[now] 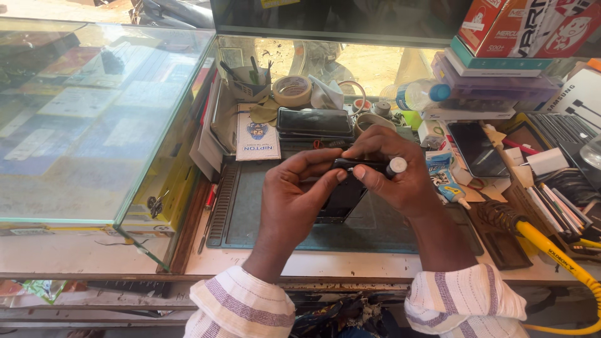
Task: The person removes a battery from a disassembled smartphone and places it on the workbench. They then open a new battery package, remove the replacement battery, and install it into the phone's chassis. Finally, they use a screwdriver to secure the internal components.
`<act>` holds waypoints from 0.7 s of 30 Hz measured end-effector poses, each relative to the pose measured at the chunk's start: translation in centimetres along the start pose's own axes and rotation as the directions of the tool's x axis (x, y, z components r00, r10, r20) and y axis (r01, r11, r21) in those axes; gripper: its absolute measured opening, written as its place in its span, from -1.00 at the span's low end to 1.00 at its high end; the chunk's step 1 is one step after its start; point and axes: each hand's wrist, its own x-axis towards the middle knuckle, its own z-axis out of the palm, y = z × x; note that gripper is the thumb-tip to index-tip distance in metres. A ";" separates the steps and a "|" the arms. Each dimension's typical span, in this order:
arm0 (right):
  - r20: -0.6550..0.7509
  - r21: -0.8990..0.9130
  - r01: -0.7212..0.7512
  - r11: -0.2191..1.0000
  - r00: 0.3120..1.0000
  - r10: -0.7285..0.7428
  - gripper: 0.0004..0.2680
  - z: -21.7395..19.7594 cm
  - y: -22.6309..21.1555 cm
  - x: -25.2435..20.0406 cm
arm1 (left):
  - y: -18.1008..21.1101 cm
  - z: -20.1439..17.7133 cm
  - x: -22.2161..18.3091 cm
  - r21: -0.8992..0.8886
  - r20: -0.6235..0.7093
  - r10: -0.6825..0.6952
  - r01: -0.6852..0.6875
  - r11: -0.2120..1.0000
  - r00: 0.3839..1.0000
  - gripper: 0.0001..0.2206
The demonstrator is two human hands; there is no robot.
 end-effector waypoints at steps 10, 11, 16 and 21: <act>-0.128 -0.117 -0.239 0.964 0.966 0.224 -0.87 -1.0 -3.9 -2.1 | -0.4 3.3 -1.4 -0.026 -0.014 0.016 -0.017 1.000 1.000 -0.81; -0.146 -0.133 -0.286 0.949 0.953 0.267 -0.87 -1.1 -4.5 -2.3 | -0.4 3.6 -1.6 -0.019 -0.006 0.024 -0.024 1.000 1.000 -0.82; -0.207 -0.182 -0.413 0.892 0.903 0.376 -0.87 -1.0 -6.7 -3.5 | -0.4 4.6 -2.7 0.031 0.017 0.041 -0.041 0.999 0.999 -0.84; -0.242 -0.192 -0.448 0.873 0.884 0.400 -0.88 -0.8 -6.8 -4.3 | 0.2 4.9 -3.5 0.009 0.039 0.100 -0.100 0.995 0.994 -0.86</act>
